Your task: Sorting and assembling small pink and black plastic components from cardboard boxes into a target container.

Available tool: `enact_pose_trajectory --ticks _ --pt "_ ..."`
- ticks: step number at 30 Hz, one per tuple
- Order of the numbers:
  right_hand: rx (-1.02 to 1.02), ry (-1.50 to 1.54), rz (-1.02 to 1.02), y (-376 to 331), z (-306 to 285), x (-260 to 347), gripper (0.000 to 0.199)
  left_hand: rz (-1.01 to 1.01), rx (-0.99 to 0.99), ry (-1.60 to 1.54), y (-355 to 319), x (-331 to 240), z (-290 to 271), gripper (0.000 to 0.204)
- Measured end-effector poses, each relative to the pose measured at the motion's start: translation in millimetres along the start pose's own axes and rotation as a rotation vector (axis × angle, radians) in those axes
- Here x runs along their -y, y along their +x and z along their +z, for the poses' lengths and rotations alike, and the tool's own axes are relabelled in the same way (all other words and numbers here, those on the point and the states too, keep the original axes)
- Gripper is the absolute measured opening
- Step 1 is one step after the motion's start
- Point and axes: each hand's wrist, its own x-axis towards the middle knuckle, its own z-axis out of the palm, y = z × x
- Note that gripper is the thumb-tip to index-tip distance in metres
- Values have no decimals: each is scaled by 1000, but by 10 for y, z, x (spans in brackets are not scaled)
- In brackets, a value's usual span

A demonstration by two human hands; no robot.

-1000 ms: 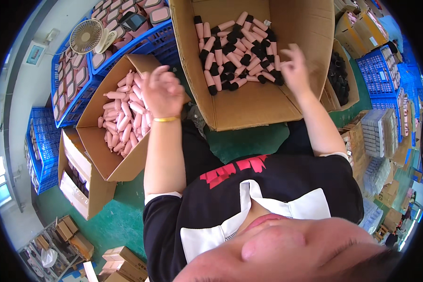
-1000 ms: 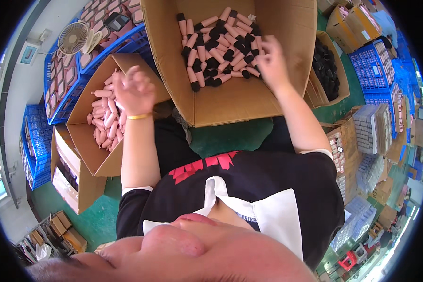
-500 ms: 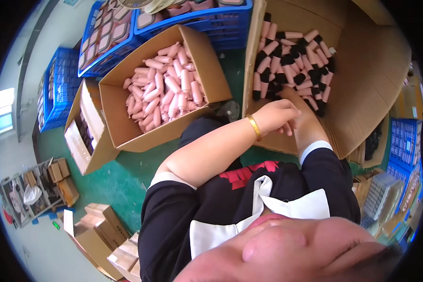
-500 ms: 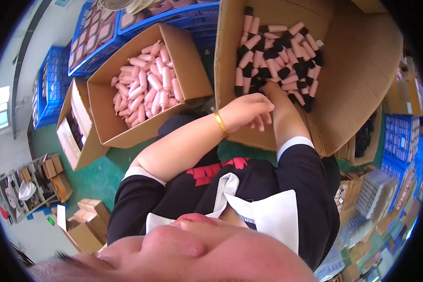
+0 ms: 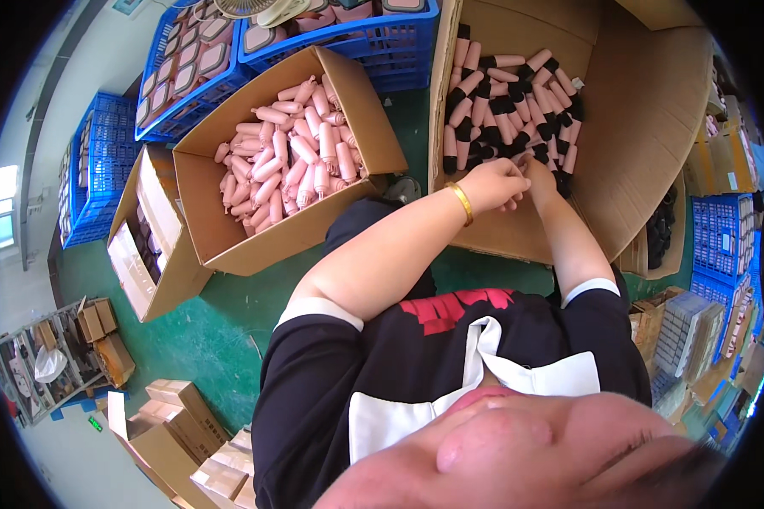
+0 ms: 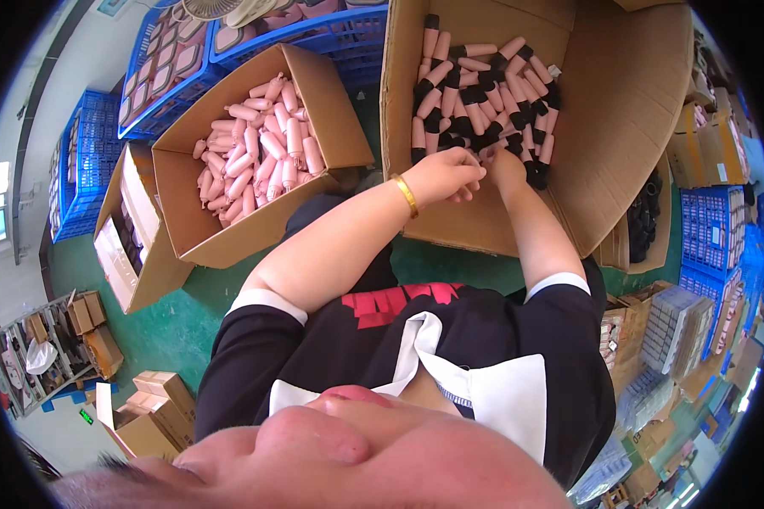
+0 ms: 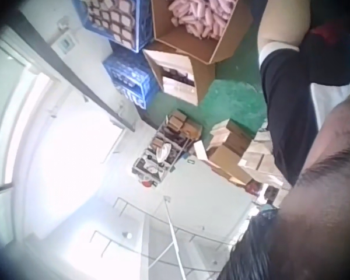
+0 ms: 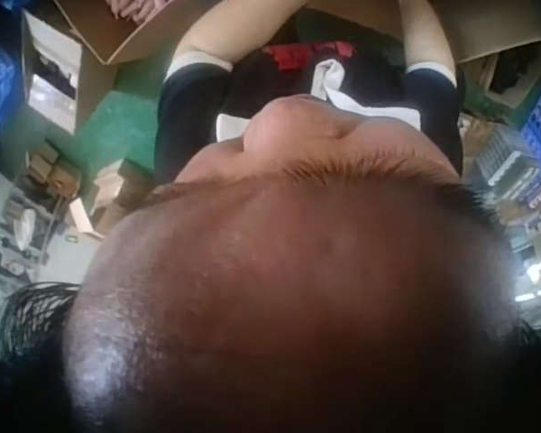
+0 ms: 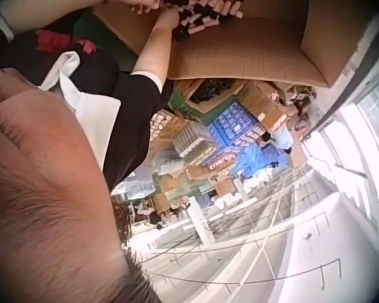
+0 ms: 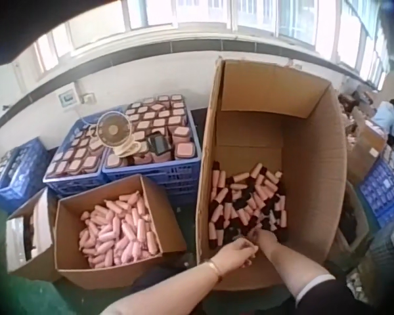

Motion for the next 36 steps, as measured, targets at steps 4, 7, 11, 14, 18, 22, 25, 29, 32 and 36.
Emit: enact_pose_trajectory --ticks 4,7,11,14,18,22,25,29,32,36 --pt "-114 -61 -80 -312 -273 -21 28 -1 -22 139 211 25 51 36" --pt "-192 -81 -234 -662 -539 79 23 -61 -82 265 414 191 79 47" --pt "-336 -323 -363 -1303 -828 521 15 -205 -30 117 712 464 66 60" --pt "-328 -198 -500 -1598 -748 575 29 -308 98 -240 744 455 118 47" --pt "-234 -155 -703 -1598 -316 458 42 -24 -52 -55 836 683 12 31" --pt "-373 276 -331 -1518 -615 422 34 312 -141 733 572 438 106 50" --pt "-370 520 -59 -1155 -586 71 48 379 -129 1049 694 536 146 42" --pt "16 695 -28 -1077 -645 104 60 527 -90 1278 580 491 326 37" --pt "-52 502 -52 -1092 -564 189 56 442 -101 1268 615 446 355 36" --pt "-118 466 -126 -1052 -575 179 44 437 -41 1235 634 365 332 33"
